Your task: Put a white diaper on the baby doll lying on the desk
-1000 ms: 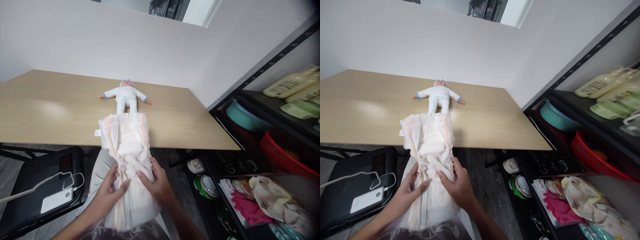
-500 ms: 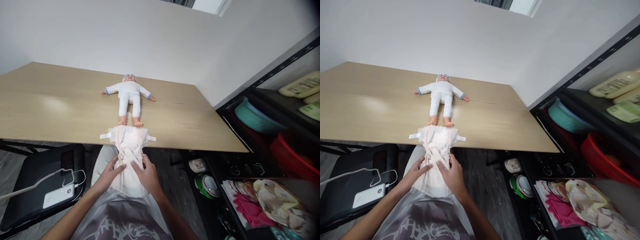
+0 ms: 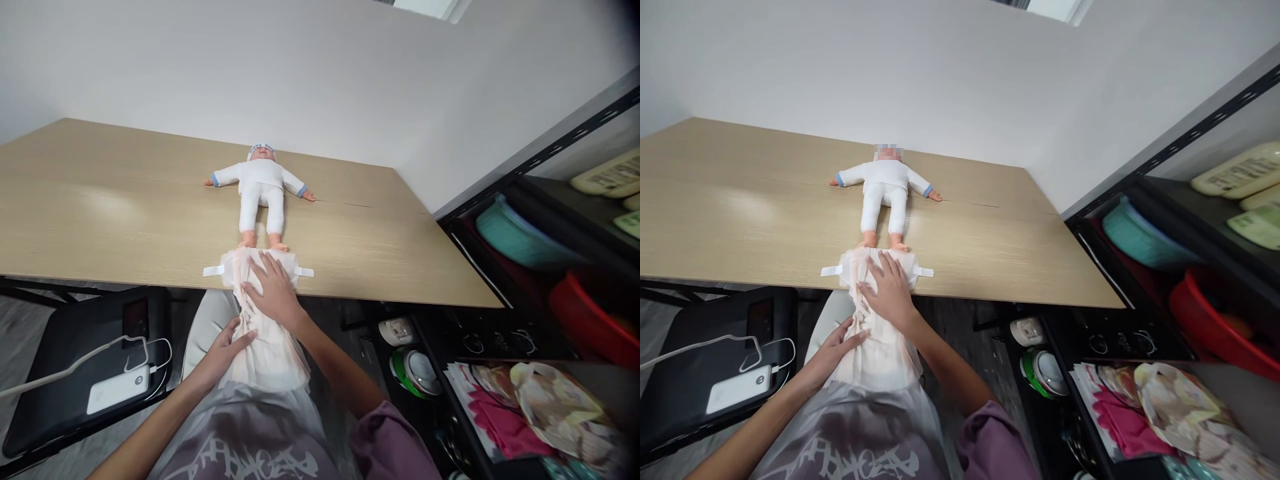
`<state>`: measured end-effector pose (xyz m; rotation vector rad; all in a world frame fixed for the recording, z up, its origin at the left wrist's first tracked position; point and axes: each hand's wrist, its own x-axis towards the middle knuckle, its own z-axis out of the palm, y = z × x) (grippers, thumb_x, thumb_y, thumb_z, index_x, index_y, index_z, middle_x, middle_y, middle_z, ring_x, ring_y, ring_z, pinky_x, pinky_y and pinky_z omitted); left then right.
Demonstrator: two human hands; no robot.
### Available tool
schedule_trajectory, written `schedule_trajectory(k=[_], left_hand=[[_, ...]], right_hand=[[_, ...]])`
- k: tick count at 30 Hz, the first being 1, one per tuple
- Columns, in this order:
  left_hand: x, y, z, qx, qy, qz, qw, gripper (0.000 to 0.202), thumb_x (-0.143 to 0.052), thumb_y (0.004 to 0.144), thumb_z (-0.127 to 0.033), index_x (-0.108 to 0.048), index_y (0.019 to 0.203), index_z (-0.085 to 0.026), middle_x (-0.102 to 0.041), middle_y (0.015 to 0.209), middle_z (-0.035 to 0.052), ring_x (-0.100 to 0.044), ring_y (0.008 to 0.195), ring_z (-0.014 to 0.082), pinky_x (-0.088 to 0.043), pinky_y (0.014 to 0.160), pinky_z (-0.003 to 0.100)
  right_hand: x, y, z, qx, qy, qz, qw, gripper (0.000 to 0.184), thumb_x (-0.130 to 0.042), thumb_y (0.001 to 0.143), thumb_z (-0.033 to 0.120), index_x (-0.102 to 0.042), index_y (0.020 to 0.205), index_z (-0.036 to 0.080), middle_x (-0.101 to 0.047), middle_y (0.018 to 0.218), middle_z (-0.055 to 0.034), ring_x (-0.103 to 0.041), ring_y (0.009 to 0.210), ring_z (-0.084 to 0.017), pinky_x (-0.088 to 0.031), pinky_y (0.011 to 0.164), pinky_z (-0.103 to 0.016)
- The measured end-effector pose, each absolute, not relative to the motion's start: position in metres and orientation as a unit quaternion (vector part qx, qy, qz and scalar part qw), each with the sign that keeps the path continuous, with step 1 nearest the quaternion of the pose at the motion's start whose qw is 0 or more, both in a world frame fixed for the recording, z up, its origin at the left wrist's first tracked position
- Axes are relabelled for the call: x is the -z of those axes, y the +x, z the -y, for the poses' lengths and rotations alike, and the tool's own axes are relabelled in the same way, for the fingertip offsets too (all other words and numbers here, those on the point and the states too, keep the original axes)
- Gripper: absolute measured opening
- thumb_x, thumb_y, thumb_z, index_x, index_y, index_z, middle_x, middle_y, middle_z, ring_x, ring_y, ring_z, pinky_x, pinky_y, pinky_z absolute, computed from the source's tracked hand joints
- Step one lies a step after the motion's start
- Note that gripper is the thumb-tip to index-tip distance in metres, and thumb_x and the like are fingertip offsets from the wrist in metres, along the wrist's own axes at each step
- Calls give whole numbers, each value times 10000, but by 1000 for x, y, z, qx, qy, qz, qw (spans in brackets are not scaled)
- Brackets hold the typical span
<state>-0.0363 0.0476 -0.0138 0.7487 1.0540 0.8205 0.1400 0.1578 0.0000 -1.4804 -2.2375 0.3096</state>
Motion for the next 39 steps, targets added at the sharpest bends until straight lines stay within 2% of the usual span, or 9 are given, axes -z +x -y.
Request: schedule_trajectory(k=[5, 11, 14, 18, 21, 25, 28, 33, 39], left_hand=[[10, -61, -55, -297, 475, -517, 647, 774, -857, 887, -734, -694, 1449, -228, -786, 1500, 139, -759, 1337, 366, -605, 1116, 429], [-43, -112, -126, -145, 747, -536, 366, 524, -553, 1131, -666, -744, 1400, -259, -853, 1073, 80, -781, 950, 305, -553, 929, 383], [-59, -108, -193, -214, 800, -523, 202, 443, -539, 1156, -501, -683, 1448, -200, -824, 1162, 129, -753, 1069, 329, -556, 1017, 433], [-60, -70, -282, -175, 863, -474, 1, 635, -621, 1034, -202, -569, 1663, -129, -594, 1649, 298, -574, 1483, 463, -463, 1216, 612], [-58, -42, -330, -79, 940, -331, -11, 827, -744, 897, -107, -576, 1697, -233, -385, 1867, 228, -390, 1683, 480, -351, 1327, 619], [-50, -24, -366, -39, 980, -191, 39, 945, -753, 778, -24, -636, 1647, -376, -389, 1905, 69, -282, 1780, 409, -224, 1415, 567], [-43, -19, -379, -41, 985, -157, 58, 898, -728, 761, -20, -676, 1592, -356, -426, 1889, 60, -345, 1755, 390, -241, 1409, 547], [-45, -12, -381, -94, 985, -130, 61, 419, -670, 965, -184, -791, 1360, -254, -646, 1708, 143, -548, 1559, 413, -323, 1324, 575], [-81, 0, -388, -136, 978, -114, 111, 503, -632, 957, -159, -784, 1418, -288, -737, 1588, 105, -617, 1394, 380, -471, 1196, 537]], right_hand=[[15, 136, -175, -112, -542, 807, 206, 723, -592, 1186, 541, -465, 1801, 184, -313, 1920, -167, -273, 1803, -333, -213, 1483, -569], [17, 137, -173, -112, -541, 805, 215, 718, -577, 1187, 558, -458, 1807, 217, -319, 1921, -140, -278, 1801, -327, -217, 1480, -580], [18, 137, -174, -108, -541, 805, 218, 720, -572, 1187, 577, -466, 1803, 222, -321, 1920, -141, -283, 1800, -329, -214, 1480, -583], [19, 137, -174, -108, -538, 807, 217, 722, -572, 1189, 572, -460, 1807, 215, -317, 1921, -141, -278, 1801, -337, -215, 1480, -593], [20, 138, -173, -110, -538, 808, 213, 723, -573, 1190, 561, -461, 1804, 196, -312, 1922, -147, -275, 1801, -345, -215, 1480, -594], [21, 137, -173, -111, -541, 804, 222, 711, -582, 1184, 567, -481, 1793, 215, -337, 1914, -143, -285, 1798, -332, -221, 1480, -596], [21, 137, -172, -114, -540, 803, 226, 712, -583, 1181, 575, -489, 1788, 216, -350, 1910, -144, -284, 1798, -332, -224, 1479, -602], [19, 140, -174, -127, -536, 805, 221, 733, -586, 1180, 581, -467, 1801, 211, -298, 1929, -136, -257, 1809, -324, -218, 1486, -597], [14, 146, -194, -158, -546, 804, 175, 802, -577, 1171, 647, -403, 1835, 233, -220, 1947, -134, -198, 1828, -326, -188, 1494, -609]])
